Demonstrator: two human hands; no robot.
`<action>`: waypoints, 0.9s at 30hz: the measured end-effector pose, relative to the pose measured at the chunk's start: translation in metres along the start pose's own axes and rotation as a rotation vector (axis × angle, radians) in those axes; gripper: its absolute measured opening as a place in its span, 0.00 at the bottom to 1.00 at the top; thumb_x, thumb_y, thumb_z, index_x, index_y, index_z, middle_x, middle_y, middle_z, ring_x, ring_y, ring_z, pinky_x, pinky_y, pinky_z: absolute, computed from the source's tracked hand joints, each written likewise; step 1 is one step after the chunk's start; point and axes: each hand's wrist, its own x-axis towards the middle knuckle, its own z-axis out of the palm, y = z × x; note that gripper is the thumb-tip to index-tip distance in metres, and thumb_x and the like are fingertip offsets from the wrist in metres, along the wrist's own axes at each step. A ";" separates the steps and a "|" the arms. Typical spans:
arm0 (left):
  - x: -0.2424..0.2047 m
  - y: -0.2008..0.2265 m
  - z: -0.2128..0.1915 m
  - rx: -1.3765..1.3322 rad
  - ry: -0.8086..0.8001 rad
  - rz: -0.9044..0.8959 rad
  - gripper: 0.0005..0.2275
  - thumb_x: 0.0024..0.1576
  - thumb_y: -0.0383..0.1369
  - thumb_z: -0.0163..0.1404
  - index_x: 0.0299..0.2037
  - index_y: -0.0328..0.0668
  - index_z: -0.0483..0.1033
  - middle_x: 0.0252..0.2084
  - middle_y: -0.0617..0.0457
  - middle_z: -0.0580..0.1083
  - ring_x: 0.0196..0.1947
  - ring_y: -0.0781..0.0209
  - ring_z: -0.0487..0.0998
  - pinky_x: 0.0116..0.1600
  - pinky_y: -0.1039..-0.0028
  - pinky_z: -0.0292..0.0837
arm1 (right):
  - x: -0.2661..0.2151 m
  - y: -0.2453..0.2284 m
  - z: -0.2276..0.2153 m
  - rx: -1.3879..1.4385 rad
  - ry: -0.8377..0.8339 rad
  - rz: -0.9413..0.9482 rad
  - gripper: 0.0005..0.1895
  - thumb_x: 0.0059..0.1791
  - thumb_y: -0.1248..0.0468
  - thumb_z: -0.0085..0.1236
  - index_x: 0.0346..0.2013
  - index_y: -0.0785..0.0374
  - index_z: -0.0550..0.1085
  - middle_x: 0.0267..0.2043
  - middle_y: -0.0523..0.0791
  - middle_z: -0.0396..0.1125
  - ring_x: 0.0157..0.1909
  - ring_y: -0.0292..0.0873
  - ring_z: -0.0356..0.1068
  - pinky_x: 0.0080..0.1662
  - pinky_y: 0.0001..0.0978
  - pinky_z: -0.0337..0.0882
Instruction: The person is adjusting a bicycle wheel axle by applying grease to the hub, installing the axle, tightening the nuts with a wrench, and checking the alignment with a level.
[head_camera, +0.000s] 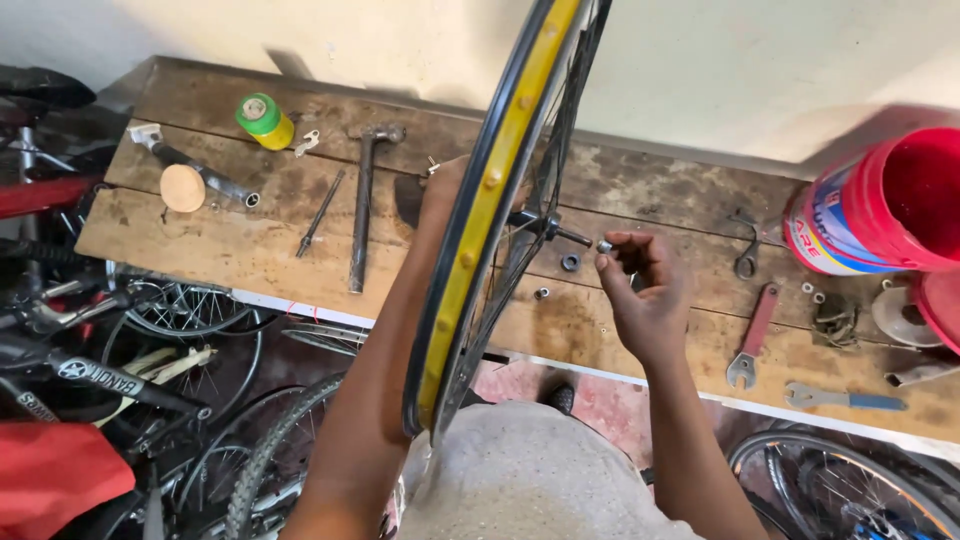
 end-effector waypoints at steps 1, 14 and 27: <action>-0.003 0.002 -0.001 0.000 -0.001 0.003 0.12 0.51 0.42 0.49 0.40 0.50 0.81 0.41 0.45 0.79 0.52 0.40 0.76 0.54 0.55 0.72 | -0.002 0.001 -0.001 -0.001 0.003 -0.001 0.11 0.48 0.74 0.61 0.44 0.67 0.73 0.37 0.46 0.70 0.37 0.36 0.68 0.42 0.25 0.70; 0.011 -0.006 0.006 -0.042 0.011 -0.027 0.07 0.47 0.44 0.54 0.28 0.54 0.78 0.31 0.54 0.78 0.44 0.49 0.79 0.49 0.65 0.74 | -0.010 0.004 0.006 0.081 -0.031 0.059 0.09 0.52 0.73 0.54 0.47 0.70 0.72 0.32 0.47 0.67 0.30 0.35 0.65 0.39 0.26 0.70; 0.010 -0.004 0.005 -0.031 -0.009 -0.039 0.09 0.49 0.42 0.53 0.34 0.55 0.81 0.39 0.52 0.79 0.50 0.44 0.77 0.55 0.60 0.72 | -0.004 0.008 0.011 -0.184 -0.059 -0.109 0.17 0.59 0.63 0.40 0.29 0.64 0.70 0.16 0.44 0.63 0.18 0.40 0.65 0.28 0.26 0.66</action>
